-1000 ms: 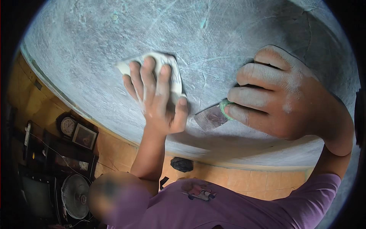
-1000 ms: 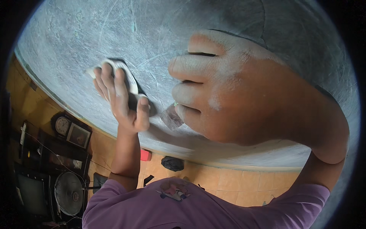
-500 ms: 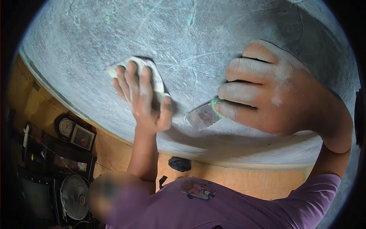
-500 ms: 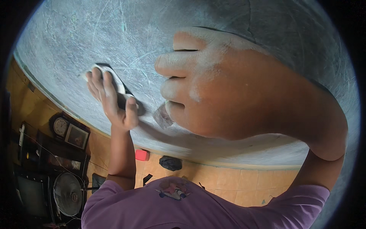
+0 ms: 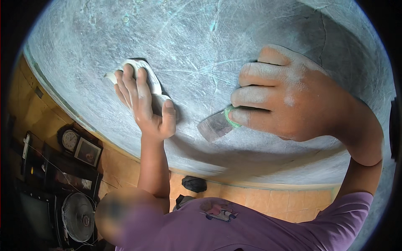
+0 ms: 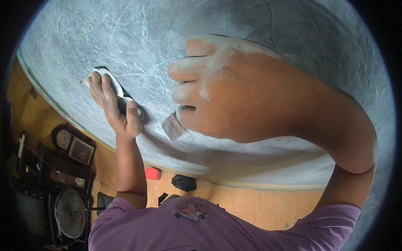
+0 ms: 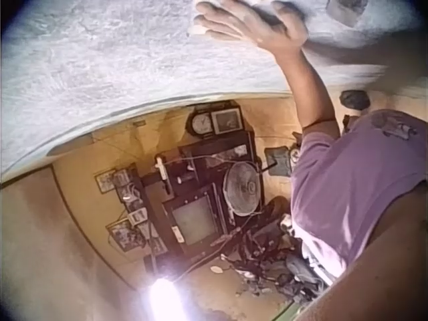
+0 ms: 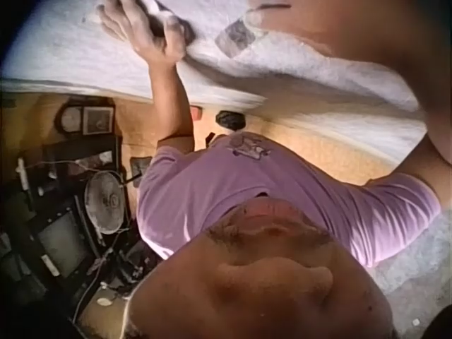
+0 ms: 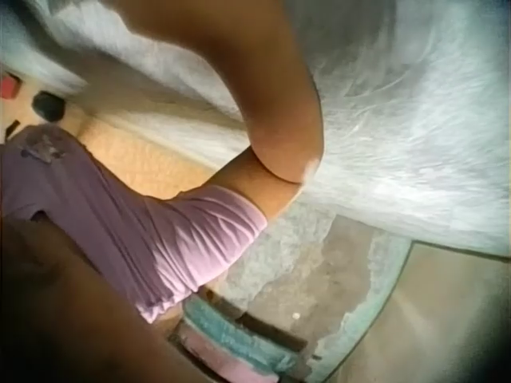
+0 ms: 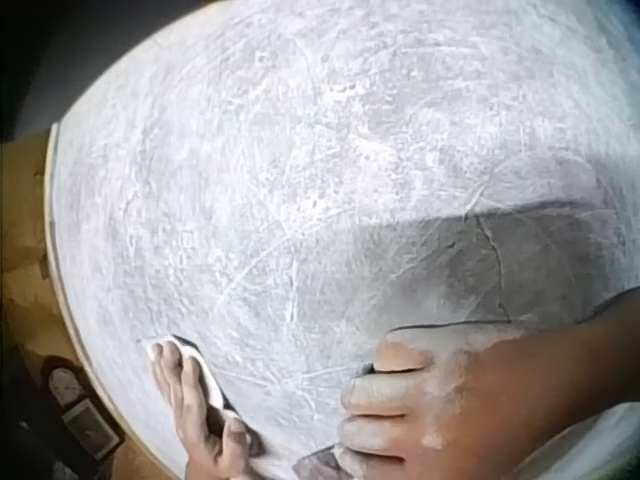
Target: Sanding and scraping a textured wall surface with sandpaper and a putty knife.
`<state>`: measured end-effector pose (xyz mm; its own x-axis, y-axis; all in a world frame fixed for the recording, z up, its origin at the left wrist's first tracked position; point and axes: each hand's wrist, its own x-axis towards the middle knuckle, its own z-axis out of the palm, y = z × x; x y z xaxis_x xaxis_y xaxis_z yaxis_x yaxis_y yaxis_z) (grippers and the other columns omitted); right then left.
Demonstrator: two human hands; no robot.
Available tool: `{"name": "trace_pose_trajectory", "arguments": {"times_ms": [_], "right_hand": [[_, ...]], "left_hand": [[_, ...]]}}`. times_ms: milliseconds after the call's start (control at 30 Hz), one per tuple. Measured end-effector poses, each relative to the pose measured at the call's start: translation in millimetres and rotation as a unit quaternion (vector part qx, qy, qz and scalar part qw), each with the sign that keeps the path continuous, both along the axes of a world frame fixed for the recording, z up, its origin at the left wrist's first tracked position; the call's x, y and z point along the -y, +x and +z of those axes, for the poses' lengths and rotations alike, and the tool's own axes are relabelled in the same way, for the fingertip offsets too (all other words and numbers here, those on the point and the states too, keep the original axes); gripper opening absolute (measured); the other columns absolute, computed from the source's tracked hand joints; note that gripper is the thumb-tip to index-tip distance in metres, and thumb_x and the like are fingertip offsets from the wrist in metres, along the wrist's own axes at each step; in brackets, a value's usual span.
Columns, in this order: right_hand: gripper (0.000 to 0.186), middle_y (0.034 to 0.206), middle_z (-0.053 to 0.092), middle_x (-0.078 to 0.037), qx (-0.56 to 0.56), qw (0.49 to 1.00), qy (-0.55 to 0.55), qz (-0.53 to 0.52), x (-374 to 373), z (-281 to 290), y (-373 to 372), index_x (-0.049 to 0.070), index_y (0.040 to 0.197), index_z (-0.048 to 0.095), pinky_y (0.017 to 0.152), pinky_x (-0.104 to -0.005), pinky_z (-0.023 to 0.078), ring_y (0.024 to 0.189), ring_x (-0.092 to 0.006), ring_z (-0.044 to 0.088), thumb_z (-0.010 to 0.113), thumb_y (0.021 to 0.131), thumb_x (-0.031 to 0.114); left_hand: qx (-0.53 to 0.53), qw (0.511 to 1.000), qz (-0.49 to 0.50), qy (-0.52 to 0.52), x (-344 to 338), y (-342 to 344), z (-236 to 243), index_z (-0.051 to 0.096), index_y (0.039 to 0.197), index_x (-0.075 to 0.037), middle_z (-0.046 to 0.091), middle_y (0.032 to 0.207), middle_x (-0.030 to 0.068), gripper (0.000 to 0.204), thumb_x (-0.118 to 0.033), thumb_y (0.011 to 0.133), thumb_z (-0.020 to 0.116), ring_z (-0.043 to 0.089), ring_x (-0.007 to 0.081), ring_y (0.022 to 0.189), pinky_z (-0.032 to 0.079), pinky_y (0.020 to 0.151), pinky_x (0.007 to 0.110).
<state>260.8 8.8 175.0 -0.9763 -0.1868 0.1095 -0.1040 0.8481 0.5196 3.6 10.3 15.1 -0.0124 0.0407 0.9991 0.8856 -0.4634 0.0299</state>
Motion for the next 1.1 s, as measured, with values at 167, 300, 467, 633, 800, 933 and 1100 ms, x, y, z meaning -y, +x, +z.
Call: {"name": "trace_pose_trajectory", "arguments": {"times_ms": [167, 300, 467, 633, 800, 933, 1100], "right_hand": [[0.017, 0.083, 0.062, 0.001, 0.001, 1.0, -0.003, -0.003, -2, 0, -1, 0.01, 0.082, 0.067, 0.064, -0.0302, 0.037, 0.078, -0.0142, 0.055, 0.063, 0.068, 0.02], [0.018, 0.084, 0.061, 0.001, 0.009, 1.0, 0.005, -0.005, -3, 1, -4, 0.011, 0.083, 0.067, 0.064, -0.0302, 0.037, 0.077, -0.0141, 0.054, 0.062, 0.068, 0.02], [0.019, 0.086, 0.061, 0.001, 0.002, 1.0, 0.015, 0.002, -3, 0, -8, 0.011, 0.085, 0.067, 0.065, -0.0302, 0.038, 0.08, -0.0144, 0.055, 0.063, 0.068, 0.019], [0.021, 0.088, 0.061, 0.001, -0.031, 0.999, 0.019, 0.012, -3, -1, -8, 0.012, 0.089, 0.067, 0.071, -0.0317, 0.043, 0.085, -0.0165, 0.057, 0.066, 0.068, 0.014], [0.024, 0.089, 0.061, 0.001, -0.062, 0.997, 0.012, 0.044, -5, -1, -16, 0.013, 0.09, 0.067, 0.071, -0.0315, 0.043, 0.084, -0.0163, 0.057, 0.067, 0.066, 0.012], [0.026, 0.09, 0.06, 0.001, -0.108, 0.991, 0.024, 0.075, -6, -3, -19, 0.012, 0.091, 0.067, 0.07, -0.0313, 0.043, 0.082, -0.017, 0.056, 0.07, 0.065, 0.012], [0.026, 0.091, 0.06, 0.0, -0.125, 0.989, 0.044, 0.071, -4, -1, -30, 0.011, 0.092, 0.067, 0.07, -0.032, 0.044, 0.081, -0.0177, 0.055, 0.073, 0.067, 0.014]], "left_hand": [[0.01, 1.0, 0.003, -0.004, 0, 4, -14, 0.039, 0.137, 0.003, 0.028, 0.145, 0.0278, 0.067, -0.035, 0.082, 0.05, 0.014, 0.0444, 0.139, 0.001, 0.109, 0.056], [-0.009, 1.0, 0.013, -0.025, 2, -5, -21, 0.038, 0.137, 0.003, 0.027, 0.147, 0.0262, 0.067, -0.035, 0.083, 0.049, 0.013, 0.0425, 0.14, 0.0, 0.109, 0.055], [-0.005, 1.0, 0.007, -0.01, 1, -15, -3, 0.037, 0.138, 0.004, 0.027, 0.147, 0.0257, 0.067, -0.033, 0.083, 0.049, 0.011, 0.0422, 0.14, -0.001, 0.109, 0.054], [-0.005, 0.999, 0.026, -0.039, 5, -9, -20, 0.035, 0.139, 0.002, 0.025, 0.147, 0.0257, 0.069, -0.037, 0.084, 0.048, 0.012, 0.0432, 0.14, -0.002, 0.109, 0.055], [-0.018, 0.998, 0.026, -0.053, 6, -27, -8, 0.035, 0.139, 0.002, 0.026, 0.147, 0.0258, 0.07, -0.035, 0.081, 0.05, 0.012, 0.0438, 0.139, -0.002, 0.108, 0.057], [-0.002, 0.999, 0.023, -0.048, 8, -29, -1, 0.034, 0.139, 0.003, 0.025, 0.147, 0.0262, 0.071, -0.034, 0.081, 0.049, 0.011, 0.0439, 0.139, -0.002, 0.108, 0.057], [-0.007, 0.997, 0.024, -0.08, 9, -31, -18, 0.029, 0.143, -0.001, 0.023, 0.149, 0.0222, 0.072, -0.039, 0.084, 0.048, 0.008, 0.0425, 0.14, -0.005, 0.108, 0.057]]}}
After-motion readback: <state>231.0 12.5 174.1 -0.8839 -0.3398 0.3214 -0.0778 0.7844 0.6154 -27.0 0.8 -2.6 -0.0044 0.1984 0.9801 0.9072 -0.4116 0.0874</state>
